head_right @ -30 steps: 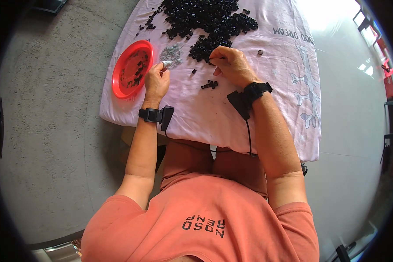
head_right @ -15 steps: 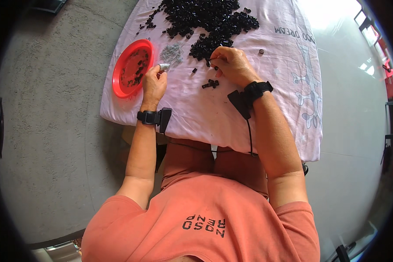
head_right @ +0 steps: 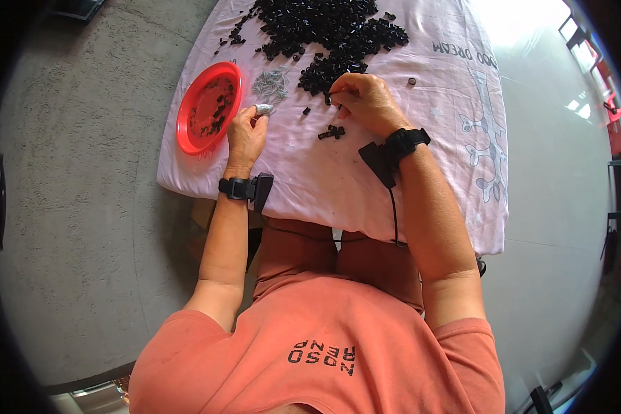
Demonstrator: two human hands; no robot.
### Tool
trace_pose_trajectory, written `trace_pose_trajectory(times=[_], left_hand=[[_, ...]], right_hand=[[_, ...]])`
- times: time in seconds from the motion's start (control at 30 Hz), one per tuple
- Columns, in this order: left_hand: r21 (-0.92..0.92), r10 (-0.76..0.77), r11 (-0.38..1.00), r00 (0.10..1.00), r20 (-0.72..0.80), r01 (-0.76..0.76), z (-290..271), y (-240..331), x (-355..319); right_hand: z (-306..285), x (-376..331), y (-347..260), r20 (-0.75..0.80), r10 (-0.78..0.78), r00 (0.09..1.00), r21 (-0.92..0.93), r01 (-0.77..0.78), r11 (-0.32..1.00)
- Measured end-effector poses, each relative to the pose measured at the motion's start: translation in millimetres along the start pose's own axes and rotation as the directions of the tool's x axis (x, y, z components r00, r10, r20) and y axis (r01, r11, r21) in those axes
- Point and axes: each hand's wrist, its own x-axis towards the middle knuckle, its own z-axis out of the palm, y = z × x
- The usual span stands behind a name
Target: Assembling small black plastic components with internal metal parts at a workstation.
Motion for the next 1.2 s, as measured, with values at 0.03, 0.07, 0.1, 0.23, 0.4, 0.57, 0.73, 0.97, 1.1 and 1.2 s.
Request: trace_pose_trajectory(times=[0.03, 0.07, 0.1, 0.23, 0.4, 0.57, 0.73, 0.97, 1.1, 1.2], left_hand=[[0.003, -0.001, 1.000, 1.000, -0.005, 0.001, 0.6, 0.0, -0.2], [0.004, -0.009, 1.000, 1.000, 0.004, 0.009, 1.0, -0.1, -0.4], [0.003, -0.016, 1.000, 1.000, 0.014, 0.016, 1.6, 1.7, 0.0], [-0.054, -0.043, 0.997, 0.997, 0.060, 0.047, 3.2, 5.5, -1.1], [-0.062, -0.075, 0.995, 0.993, 0.091, 0.081, 3.6, 13.8, -0.2], [-0.008, 0.014, 1.000, 0.995, 0.099, -0.013, 7.0, 13.2, 1.4], [0.074, 0.111, 0.991, 0.992, 0.052, -0.115, 6.5, 29.3, 0.2], [-0.333, -0.066, 0.937, 0.989, 0.134, 0.108, -1.4, 76.6, 6.4], [-0.366, 0.001, 0.930, 0.994, 0.108, 0.039, 3.4, 93.4, 8.8], [-0.372, 0.028, 0.928, 0.992, 0.124, 0.020, 1.8, 103.2, 10.5]], right_hand=[[0.5, -0.3, -1.5, 0.000, 0.009, 1.000, 0.013, -0.009, 1.000], [1.0, -0.4, -2.4, 0.000, 0.018, 1.000, 0.026, -0.018, 1.000], [0.8, -0.1, -1.2, 0.013, 0.014, 1.000, 0.067, -0.014, 0.998], [2.0, 1.6, 2.6, 0.066, 0.009, 0.998, 0.192, -0.021, 0.981], [2.1, 2.4, 1.1, 0.114, 0.029, 0.993, 0.217, -0.053, 0.975], [1.8, 2.2, -0.9, 0.136, 0.052, 0.989, 0.254, -0.086, 0.963], [2.0, 2.7, 3.1, 0.182, 0.039, 0.982, 0.277, -0.090, 0.957], [-0.5, 0.9, -2.8, 0.216, 0.056, 0.975, 0.346, -0.130, 0.929], [-0.8, 1.2, -0.8, 0.238, 0.036, 0.971, 0.332, -0.116, 0.936], [0.6, 2.1, 2.2, 0.255, 0.024, 0.967, 0.316, -0.107, 0.943]])
